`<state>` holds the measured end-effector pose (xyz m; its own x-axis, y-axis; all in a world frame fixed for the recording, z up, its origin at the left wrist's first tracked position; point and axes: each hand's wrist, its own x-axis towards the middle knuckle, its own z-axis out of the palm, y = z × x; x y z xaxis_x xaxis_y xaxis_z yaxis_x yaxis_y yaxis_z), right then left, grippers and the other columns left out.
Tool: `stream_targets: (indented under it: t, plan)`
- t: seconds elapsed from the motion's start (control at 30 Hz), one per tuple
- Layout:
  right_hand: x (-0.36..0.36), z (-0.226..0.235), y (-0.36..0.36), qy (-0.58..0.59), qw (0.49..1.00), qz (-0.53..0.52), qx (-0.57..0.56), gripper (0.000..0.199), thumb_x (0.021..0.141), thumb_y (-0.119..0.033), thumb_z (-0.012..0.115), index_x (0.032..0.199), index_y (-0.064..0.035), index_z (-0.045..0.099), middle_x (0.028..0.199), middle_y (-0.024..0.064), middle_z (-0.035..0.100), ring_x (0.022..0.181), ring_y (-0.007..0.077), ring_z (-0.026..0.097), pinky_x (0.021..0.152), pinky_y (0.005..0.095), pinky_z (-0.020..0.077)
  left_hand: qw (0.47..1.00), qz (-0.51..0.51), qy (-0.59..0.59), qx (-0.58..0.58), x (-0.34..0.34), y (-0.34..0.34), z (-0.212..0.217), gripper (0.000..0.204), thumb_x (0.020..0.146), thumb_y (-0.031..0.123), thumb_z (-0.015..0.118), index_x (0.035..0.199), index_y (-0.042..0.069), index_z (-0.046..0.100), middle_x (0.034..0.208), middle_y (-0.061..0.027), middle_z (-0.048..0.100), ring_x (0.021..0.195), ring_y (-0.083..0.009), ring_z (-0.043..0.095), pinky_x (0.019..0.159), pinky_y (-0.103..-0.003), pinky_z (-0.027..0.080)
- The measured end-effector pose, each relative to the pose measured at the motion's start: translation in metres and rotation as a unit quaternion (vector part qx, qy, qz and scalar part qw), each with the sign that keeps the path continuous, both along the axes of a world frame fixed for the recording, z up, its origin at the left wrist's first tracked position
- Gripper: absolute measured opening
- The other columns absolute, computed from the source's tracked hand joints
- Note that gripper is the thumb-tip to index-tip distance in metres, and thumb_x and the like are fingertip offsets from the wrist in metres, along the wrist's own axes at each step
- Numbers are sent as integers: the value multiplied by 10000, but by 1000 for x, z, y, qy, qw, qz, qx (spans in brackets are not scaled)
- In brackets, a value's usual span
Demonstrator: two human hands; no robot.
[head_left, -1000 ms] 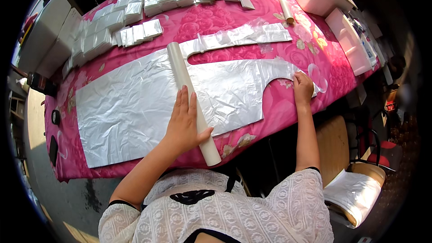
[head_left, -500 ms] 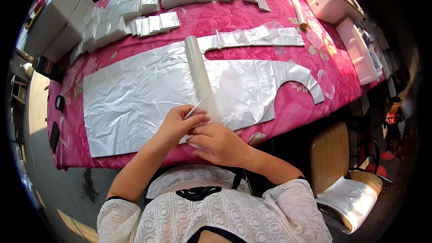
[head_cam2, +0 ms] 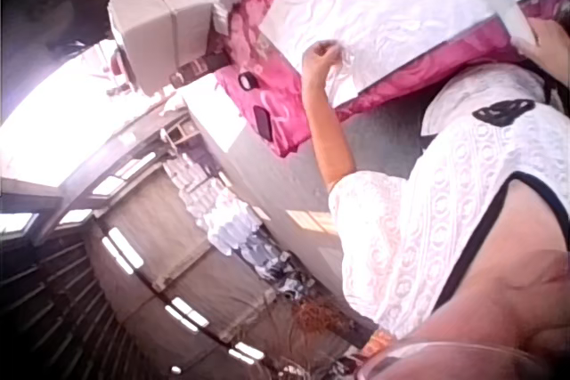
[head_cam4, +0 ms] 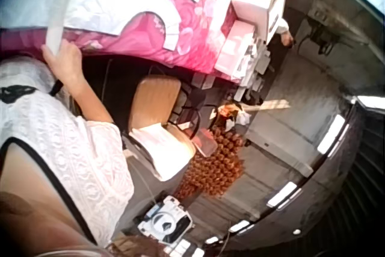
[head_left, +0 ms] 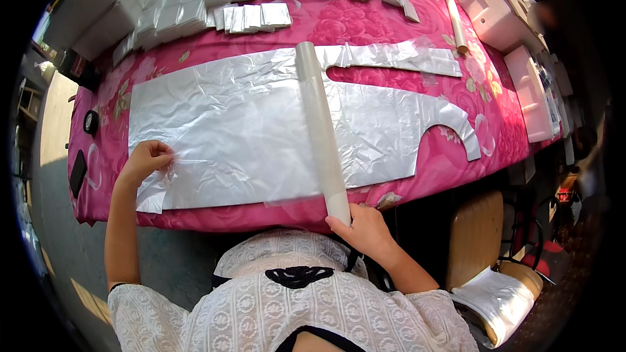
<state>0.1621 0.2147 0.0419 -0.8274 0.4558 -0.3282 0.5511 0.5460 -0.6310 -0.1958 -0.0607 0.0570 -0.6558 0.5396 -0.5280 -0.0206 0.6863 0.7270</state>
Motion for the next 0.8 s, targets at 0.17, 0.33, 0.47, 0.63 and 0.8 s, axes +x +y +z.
stream_targets:
  t: [0.17,0.33,0.47,0.63,0.8]
  plan:
    - [0,2,-1,2,1000,4,-22,426,765,-423,609,793,2,625,690,201,614,658,364,605,605,425,481,912,-85,379,-135,1,4,23,270,694,-20,616,960,-45,577,915,-136,624,822,-246,601,744,-315,479]
    - [4,7,-5,-20,998,-21,-62,411,773,-415,597,796,-5,622,695,197,615,683,360,608,624,426,480,880,-214,422,49,84,85,38,420,769,5,586,1180,18,506,1184,-173,529,1119,-334,476,951,-371,383]
    - [7,5,-6,-13,996,-14,-88,400,782,-409,586,797,-11,619,706,193,617,681,364,605,624,424,476,875,-249,357,211,142,161,-17,468,815,38,546,1266,10,423,1369,-168,365,1262,-336,348,1023,-383,317]
    - [7,9,-4,-9,995,-7,-101,414,797,-423,575,791,-11,619,698,193,614,662,366,599,612,418,473,876,-234,382,177,157,203,-60,569,824,97,478,1334,-57,280,1422,-224,231,1327,-358,212,1085,-414,194]
    - [-4,16,16,-72,993,54,-81,548,821,-514,537,722,19,621,648,192,606,626,353,601,607,410,474,840,-281,460,61,158,207,-66,639,824,216,395,1341,-116,218,1430,-248,191,1356,-341,142,1105,-424,113]
